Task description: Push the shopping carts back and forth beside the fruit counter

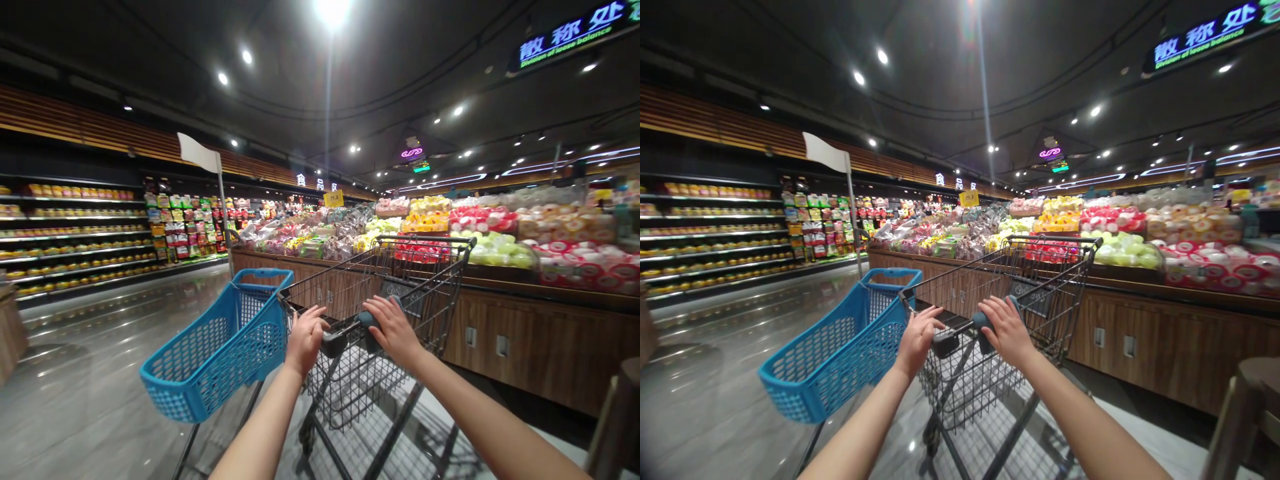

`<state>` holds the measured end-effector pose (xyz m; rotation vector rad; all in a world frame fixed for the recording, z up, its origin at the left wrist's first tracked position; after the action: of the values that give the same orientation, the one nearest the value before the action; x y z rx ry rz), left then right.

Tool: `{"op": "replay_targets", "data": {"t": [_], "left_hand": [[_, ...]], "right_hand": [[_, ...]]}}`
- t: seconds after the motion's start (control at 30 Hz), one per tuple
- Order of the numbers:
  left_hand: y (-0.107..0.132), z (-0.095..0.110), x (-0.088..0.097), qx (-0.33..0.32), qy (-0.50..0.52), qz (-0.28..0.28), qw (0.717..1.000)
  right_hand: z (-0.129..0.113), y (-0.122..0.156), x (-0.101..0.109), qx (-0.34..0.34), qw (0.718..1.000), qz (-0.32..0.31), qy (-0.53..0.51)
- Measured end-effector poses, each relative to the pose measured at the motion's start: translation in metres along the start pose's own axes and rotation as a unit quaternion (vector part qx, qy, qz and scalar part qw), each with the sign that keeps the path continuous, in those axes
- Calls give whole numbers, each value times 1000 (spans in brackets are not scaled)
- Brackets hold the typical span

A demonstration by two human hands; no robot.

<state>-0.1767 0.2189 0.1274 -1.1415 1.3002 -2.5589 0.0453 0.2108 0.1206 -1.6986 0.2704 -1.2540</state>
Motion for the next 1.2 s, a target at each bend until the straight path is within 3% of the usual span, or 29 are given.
{"op": "replay_targets", "data": {"t": [0.1, 0.27, 0.37, 0.5, 0.73, 0.87, 1.0, 1.2], "left_hand": [[-2, -1, -1, 5, 0, -7, 1000], [-3, -2, -2, 7, 8, 1, 1000], [-2, -3, -2, 6, 11, 15, 1000], [-1, -3, -3, -1, 3, 21, 1000], [0, -1, -1, -30, -67, 3, 997], [0, 3, 1, -42, -105, -29, 993], [-1, 7, 4, -43, -115, -48, 991], [-2, 2, 1, -33, -101, -56, 993]], "right_hand": [[21, -1, 0, 5, 1000, -1, 4], [69, -1, 6, -61, 998, 33, 8], [78, -2, 6, -87, 995, 43, 9], [57, -5, 7, -105, 993, 43, 17], [-32, -10, 3, -12, 1000, -15, -18], [-47, -11, 1, 18, 999, -24, -33], [-18, -12, 3, 29, 999, -30, -26], [54, -14, 8, -68, 997, 4, 31]]}}
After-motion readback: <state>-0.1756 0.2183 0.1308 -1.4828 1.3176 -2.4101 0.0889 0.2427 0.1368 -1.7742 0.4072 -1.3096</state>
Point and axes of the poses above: each hand's wrist, its own y-axis away from the middle knuckle, its own x-axis out of the back of the hand, z = x × y, the point moved 7 cm from there along -y, towards the middle knuckle, and after that the axes turned 5 degrees about -x, right-handed, at the moved point
